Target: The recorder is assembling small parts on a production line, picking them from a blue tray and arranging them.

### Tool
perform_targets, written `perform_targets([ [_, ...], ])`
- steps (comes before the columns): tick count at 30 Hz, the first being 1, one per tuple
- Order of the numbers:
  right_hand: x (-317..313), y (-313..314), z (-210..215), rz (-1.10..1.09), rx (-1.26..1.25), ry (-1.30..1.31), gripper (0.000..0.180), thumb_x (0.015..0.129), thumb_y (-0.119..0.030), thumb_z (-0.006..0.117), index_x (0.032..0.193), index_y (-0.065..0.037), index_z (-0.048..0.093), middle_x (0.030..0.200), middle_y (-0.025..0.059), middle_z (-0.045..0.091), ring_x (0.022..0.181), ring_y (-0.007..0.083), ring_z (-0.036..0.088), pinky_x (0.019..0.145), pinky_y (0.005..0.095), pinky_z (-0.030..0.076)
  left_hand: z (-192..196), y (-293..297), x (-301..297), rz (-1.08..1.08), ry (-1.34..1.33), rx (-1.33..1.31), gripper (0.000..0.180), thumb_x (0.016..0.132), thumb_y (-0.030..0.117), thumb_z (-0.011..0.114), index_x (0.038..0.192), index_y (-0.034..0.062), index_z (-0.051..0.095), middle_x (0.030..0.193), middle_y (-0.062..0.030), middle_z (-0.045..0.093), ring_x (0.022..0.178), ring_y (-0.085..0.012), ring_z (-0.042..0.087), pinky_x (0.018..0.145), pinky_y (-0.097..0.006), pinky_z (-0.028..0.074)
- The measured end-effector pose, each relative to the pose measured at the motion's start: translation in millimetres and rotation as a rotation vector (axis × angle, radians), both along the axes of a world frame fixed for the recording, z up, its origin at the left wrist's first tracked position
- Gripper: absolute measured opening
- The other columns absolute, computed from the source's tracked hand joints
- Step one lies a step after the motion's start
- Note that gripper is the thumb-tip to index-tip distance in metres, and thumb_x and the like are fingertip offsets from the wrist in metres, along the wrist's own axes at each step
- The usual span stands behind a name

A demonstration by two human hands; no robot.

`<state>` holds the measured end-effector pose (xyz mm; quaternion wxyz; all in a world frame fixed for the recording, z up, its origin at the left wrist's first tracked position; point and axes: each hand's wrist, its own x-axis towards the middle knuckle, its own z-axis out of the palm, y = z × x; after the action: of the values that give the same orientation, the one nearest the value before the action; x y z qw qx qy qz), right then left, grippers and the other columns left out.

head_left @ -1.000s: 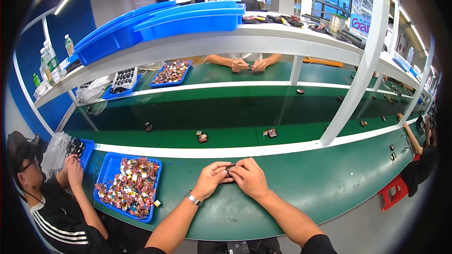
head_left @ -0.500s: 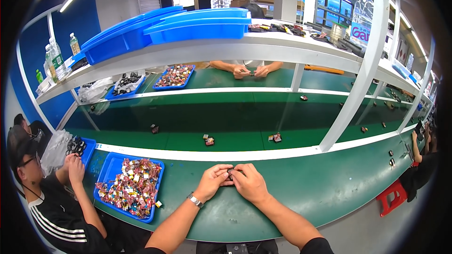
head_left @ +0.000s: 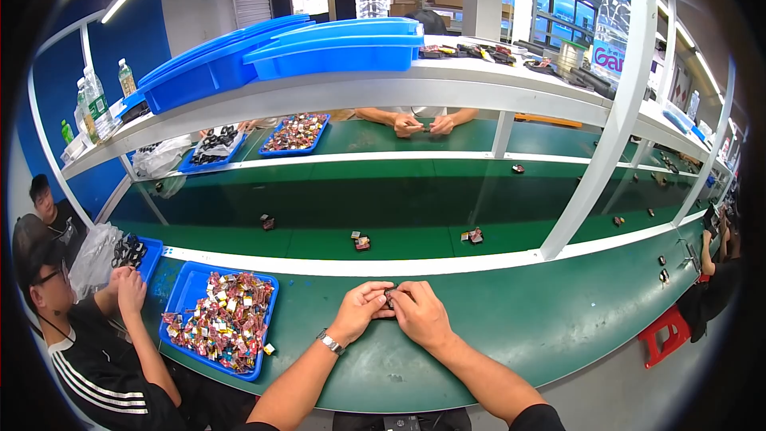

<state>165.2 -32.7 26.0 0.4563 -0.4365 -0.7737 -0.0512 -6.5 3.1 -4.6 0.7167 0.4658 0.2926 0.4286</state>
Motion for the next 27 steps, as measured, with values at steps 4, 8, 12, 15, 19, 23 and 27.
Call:
perform_targets([
  [4, 0.5, -0.4, 1.5, 0.008, 0.016, -0.016, 0.016, 0.075, -0.003, 0.071, 0.089, -0.004, 0.065, 0.095, 0.0074, 0.06, 0.086, 0.0241, 0.06, 0.071, 0.0337, 0.054, -2.6, 0.6, -0.8, -0.004, -0.014, 0.0, 0.029, 0.101, 0.003, 0.049, 0.129, -0.0028, 0.052, 0.118, -0.0114, 0.065, 0.105, -0.0173, 0.065, 0.089, -0.03, 0.058],
  [8, 2.0, 0.0, 2.7, 0.009, 0.037, -0.041, 0.018, 0.074, -0.003, 0.071, 0.09, -0.004, 0.066, 0.095, 0.0074, 0.06, 0.086, 0.0242, 0.06, 0.072, 0.0337, 0.053, -2.7, 0.5, -0.6, -0.005, -0.019, 0.007, 0.029, 0.101, 0.004, 0.049, 0.129, -0.0025, 0.052, 0.117, -0.0115, 0.065, 0.106, -0.0173, 0.065, 0.089, -0.031, 0.058],
  [12, 0.9, 1.3, 1.2, -0.001, 0.072, -0.04, 0.017, 0.073, -0.004, 0.072, 0.089, -0.004, 0.066, 0.094, 0.0067, 0.06, 0.086, 0.0234, 0.06, 0.072, 0.0335, 0.052, -1.2, -0.5, 0.8, 0.011, -0.011, 0.003, 0.028, 0.1, 0.004, 0.051, 0.127, -0.0035, 0.052, 0.118, -0.0132, 0.064, 0.105, -0.0195, 0.065, 0.089, -0.033, 0.058],
  [15, 0.6, 3.8, -2.8, -0.004, 0.097, -0.038, 0.015, 0.073, -0.003, 0.073, 0.086, -0.005, 0.066, 0.092, 0.0058, 0.061, 0.084, 0.023, 0.06, 0.07, 0.0336, 0.051, -2.1, -0.1, 0.8, 0.019, -0.007, 0.0, 0.028, 0.099, 0.003, 0.053, 0.126, -0.0045, 0.052, 0.119, -0.0144, 0.064, 0.104, -0.0212, 0.066, 0.089, -0.036, 0.059],
  [19, -0.3, 4.3, -5.6, -0.008, 0.128, -0.037, 0.013, 0.073, -0.002, 0.074, 0.082, -0.007, 0.066, 0.088, 0.0045, 0.061, 0.081, 0.0227, 0.06, 0.068, 0.0343, 0.051, -2.3, -0.8, 0.0, 0.02, -0.001, -0.008, 0.028, 0.099, 0.003, 0.052, 0.126, -0.0044, 0.052, 0.118, -0.014, 0.064, 0.104, -0.0212, 0.066, 0.089, -0.036, 0.059],
  [23, 1.3, 5.4, -7.2, -0.011, 0.133, -0.042, 0.012, 0.073, -0.002, 0.074, 0.081, -0.007, 0.066, 0.088, 0.0041, 0.061, 0.081, 0.0226, 0.06, 0.068, 0.0349, 0.051, -1.6, -1.2, 1.7, 0.014, -0.012, -0.002, 0.028, 0.099, 0.004, 0.052, 0.126, -0.0041, 0.052, 0.117, -0.0135, 0.064, 0.104, -0.0211, 0.066, 0.089, -0.035, 0.059],
  [27, -1.3, 3.0, -1.5, -0.046, 0.133, -0.074, 0.016, 0.075, -0.007, 0.074, 0.088, -0.005, 0.067, 0.1, 0.0068, 0.062, 0.087, 0.0227, 0.061, 0.072, 0.0343, 0.052, 0.0, -1.5, 3.4, 0.043, 0.008, -0.001, 0.028, 0.099, 0.003, 0.051, 0.127, -0.0034, 0.052, 0.119, -0.0132, 0.064, 0.105, -0.0193, 0.065, 0.089, -0.033, 0.058],
])
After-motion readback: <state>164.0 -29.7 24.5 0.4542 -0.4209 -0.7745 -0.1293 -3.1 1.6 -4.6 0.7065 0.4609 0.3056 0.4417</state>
